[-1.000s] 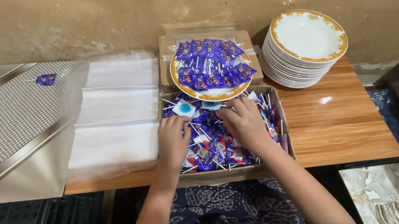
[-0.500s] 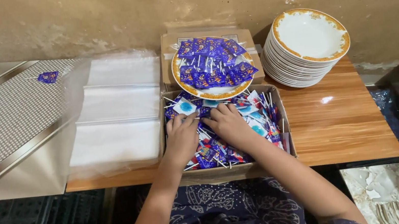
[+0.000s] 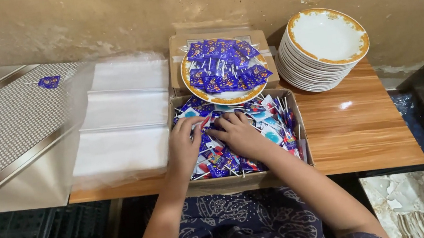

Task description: Arranging small blue food packets from a plate into a cardboard box on a wooden table.

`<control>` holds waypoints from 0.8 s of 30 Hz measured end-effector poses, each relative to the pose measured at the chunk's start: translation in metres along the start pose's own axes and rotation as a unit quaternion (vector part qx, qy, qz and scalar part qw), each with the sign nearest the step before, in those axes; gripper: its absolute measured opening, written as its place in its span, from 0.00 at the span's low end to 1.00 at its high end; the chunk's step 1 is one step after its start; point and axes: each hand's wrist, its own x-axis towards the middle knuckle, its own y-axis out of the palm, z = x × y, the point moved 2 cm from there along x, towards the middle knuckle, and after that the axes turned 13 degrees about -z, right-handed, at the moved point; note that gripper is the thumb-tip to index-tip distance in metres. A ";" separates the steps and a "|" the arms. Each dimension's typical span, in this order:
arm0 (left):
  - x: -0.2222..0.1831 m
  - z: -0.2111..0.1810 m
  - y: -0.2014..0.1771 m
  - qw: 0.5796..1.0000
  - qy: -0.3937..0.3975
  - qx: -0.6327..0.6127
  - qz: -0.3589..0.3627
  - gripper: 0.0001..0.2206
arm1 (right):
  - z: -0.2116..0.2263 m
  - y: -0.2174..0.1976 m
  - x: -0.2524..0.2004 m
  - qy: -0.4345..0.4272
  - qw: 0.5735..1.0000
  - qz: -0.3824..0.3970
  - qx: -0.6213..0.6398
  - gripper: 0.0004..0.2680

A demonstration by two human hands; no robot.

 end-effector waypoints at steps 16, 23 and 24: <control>-0.002 -0.007 -0.002 0.979 -0.174 -0.072 0.082 0.29 | 0.006 -0.018 0.002 -0.028 0.996 0.039 0.081 0.08; -0.012 0.022 0.008 0.978 -0.163 -0.132 0.016 0.24 | -0.010 0.008 -0.010 -0.024 0.994 0.102 0.032 0.13; -0.013 0.025 0.010 0.975 -0.155 -0.159 0.002 0.22 | -0.014 0.009 -0.010 -0.014 0.991 0.127 0.023 0.15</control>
